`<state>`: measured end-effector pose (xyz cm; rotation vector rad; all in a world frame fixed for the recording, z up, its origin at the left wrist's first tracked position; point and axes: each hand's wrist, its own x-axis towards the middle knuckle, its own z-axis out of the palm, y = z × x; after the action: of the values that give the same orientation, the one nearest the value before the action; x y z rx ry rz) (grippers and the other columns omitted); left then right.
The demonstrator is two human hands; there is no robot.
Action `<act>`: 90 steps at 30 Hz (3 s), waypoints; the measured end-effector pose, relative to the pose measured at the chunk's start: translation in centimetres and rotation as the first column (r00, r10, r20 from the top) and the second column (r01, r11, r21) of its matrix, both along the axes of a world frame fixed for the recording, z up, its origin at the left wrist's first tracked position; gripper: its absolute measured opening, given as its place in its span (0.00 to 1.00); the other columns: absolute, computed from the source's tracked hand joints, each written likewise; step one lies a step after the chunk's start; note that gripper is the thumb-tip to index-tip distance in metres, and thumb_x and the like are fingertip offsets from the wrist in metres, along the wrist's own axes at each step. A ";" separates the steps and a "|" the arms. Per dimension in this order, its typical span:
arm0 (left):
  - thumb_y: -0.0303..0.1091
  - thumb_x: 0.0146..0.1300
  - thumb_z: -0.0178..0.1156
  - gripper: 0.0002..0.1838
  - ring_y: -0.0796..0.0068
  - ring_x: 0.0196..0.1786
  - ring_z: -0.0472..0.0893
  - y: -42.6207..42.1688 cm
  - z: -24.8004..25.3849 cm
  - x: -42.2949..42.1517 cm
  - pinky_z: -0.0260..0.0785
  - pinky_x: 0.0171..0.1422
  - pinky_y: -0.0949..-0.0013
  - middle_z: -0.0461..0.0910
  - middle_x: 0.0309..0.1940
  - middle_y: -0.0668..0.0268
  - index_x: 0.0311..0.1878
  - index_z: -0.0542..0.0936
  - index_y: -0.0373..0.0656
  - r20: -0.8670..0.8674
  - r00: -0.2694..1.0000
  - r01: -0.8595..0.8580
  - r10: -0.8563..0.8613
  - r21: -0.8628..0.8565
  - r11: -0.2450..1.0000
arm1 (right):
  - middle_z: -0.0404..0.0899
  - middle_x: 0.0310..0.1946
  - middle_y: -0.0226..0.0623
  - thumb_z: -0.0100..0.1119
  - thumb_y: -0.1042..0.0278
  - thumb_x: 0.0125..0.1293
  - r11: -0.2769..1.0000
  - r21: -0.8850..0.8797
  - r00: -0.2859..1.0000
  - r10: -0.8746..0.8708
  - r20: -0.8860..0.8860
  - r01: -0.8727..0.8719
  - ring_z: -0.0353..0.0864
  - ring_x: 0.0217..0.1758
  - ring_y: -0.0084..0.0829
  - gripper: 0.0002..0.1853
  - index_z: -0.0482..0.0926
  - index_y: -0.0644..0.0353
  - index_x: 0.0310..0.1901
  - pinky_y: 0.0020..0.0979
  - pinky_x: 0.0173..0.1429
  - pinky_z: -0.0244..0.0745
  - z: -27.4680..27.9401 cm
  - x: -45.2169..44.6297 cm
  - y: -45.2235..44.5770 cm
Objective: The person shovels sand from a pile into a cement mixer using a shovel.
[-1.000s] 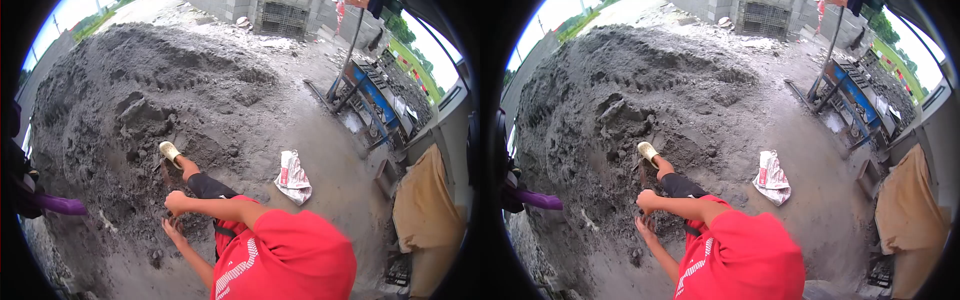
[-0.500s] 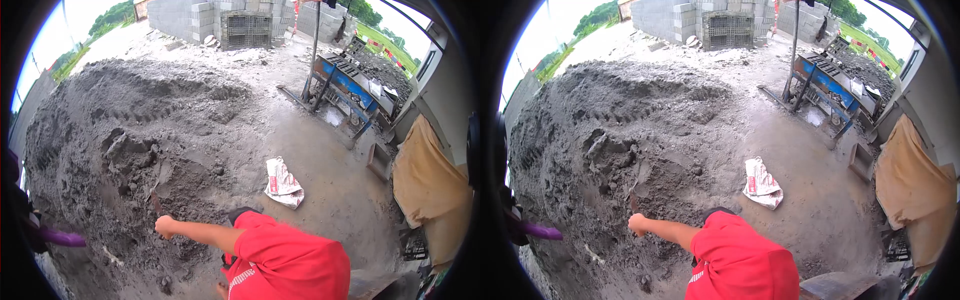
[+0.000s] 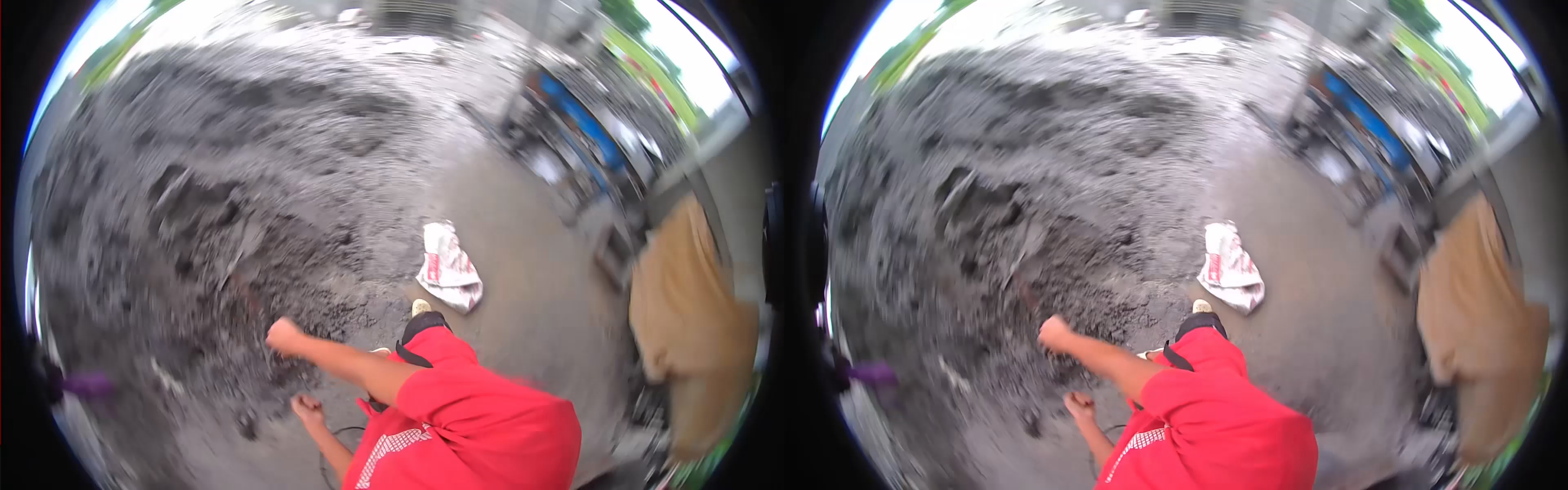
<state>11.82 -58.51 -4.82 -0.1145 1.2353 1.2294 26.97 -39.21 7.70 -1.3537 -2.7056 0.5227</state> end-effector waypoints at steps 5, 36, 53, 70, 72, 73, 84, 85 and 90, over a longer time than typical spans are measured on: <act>0.45 0.64 0.45 0.12 0.79 0.17 0.57 6.4 11.2 4.1 0.49 0.19 0.73 0.57 0.17 0.73 0.28 0.66 0.50 0.229 0.968 -0.180 0.104 0.343 0.922 | 0.82 0.30 0.38 0.64 0.59 0.41 0.973 -0.143 0.961 0.206 0.187 -0.180 0.82 0.36 0.39 0.13 0.82 0.52 0.31 0.40 0.40 0.76 -3.2 8.0 0.2; 0.39 0.59 0.51 0.21 0.60 0.45 0.74 28.1 -7.3 32.0 0.65 0.48 0.39 0.71 0.45 0.56 0.52 0.67 0.38 0.422 0.850 -0.001 0.317 -0.600 0.800 | 0.62 0.60 0.44 0.59 0.75 0.44 0.640 -0.419 0.508 -0.768 -0.391 0.644 0.61 0.63 0.45 0.45 0.53 0.52 0.68 0.46 0.70 0.51 8.7 26.0 -0.4; 0.29 0.45 0.59 0.08 0.70 0.13 0.70 25.4 -20.2 38.7 0.66 0.20 0.67 0.69 0.11 0.66 0.16 0.72 0.43 0.325 0.882 -0.135 0.340 -0.518 0.845 | 0.62 0.16 0.32 0.50 0.74 0.52 -0.470 -0.505 -0.483 -0.868 0.116 0.724 0.62 0.11 0.29 0.05 0.65 0.60 0.23 0.33 0.14 0.61 -4.2 36.8 1.5; 0.33 0.49 0.57 0.11 0.68 0.14 0.68 26.0 -13.2 20.1 0.65 0.21 0.65 0.66 0.11 0.66 0.16 0.67 0.47 0.141 0.762 -0.591 0.632 -0.247 0.768 | 0.63 0.14 0.29 0.50 0.75 0.51 0.110 -0.768 0.024 -0.992 -0.122 0.631 0.62 0.11 0.23 0.05 0.66 0.60 0.22 0.27 0.13 0.59 -3.0 29.9 7.3; 0.33 0.48 0.57 0.10 0.66 0.16 0.69 25.2 -9.0 13.5 0.67 0.24 0.62 0.66 0.11 0.65 0.17 0.68 0.45 0.072 0.722 -0.671 0.688 -0.170 0.721 | 0.62 0.14 0.29 0.51 0.74 0.50 0.142 -0.831 0.093 -0.990 -0.109 0.537 0.62 0.10 0.25 0.05 0.66 0.59 0.21 0.29 0.12 0.59 -3.9 26.3 8.3; 0.34 0.48 0.57 0.10 0.65 0.16 0.70 24.4 -7.3 10.4 0.67 0.25 0.61 0.67 0.12 0.64 0.17 0.68 0.45 0.037 0.694 -0.708 0.719 -0.152 0.690 | 0.62 0.13 0.31 0.50 0.74 0.50 0.174 -0.853 0.130 -0.984 -0.125 0.492 0.63 0.10 0.26 0.06 0.65 0.59 0.20 0.29 0.12 0.59 -5.4 24.4 8.9; 0.35 0.49 0.57 0.12 0.67 0.15 0.69 0.8 21.9 -18.3 0.66 0.25 0.62 0.66 0.11 0.64 0.14 0.68 0.46 -0.306 0.178 -0.775 0.935 0.542 0.325 | 0.64 0.12 0.34 0.48 0.76 0.49 0.287 -0.857 0.390 -0.797 -0.462 -0.428 0.64 0.10 0.30 0.06 0.64 0.62 0.19 0.32 0.13 0.61 2.8 -7.0 -0.2; 0.35 0.50 0.57 0.13 0.67 0.15 0.68 -1.8 25.6 -18.1 0.66 0.24 0.62 0.65 0.10 0.65 0.15 0.68 0.46 -0.302 0.105 -0.755 0.948 0.596 0.273 | 0.64 0.11 0.35 0.48 0.75 0.50 0.268 -0.826 0.398 -0.775 -0.490 -0.495 0.64 0.10 0.31 0.07 0.64 0.62 0.18 0.33 0.15 0.62 4.0 -8.8 -1.4; 0.34 0.53 0.54 0.13 0.69 0.16 0.69 -12.9 38.5 -16.0 0.64 0.24 0.65 0.65 0.10 0.65 0.15 0.67 0.46 -0.032 -0.139 -0.372 0.990 0.928 -0.023 | 0.66 0.12 0.33 0.50 0.76 0.48 0.326 -0.508 0.290 -0.532 -0.796 -0.797 0.64 0.12 0.26 0.05 0.66 0.61 0.19 0.32 0.17 0.60 16.3 -14.7 -6.1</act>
<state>-4.19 -71.39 33.71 0.3583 1.2678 3.2835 12.32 -45.33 23.97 -0.1830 -1.1709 2.3212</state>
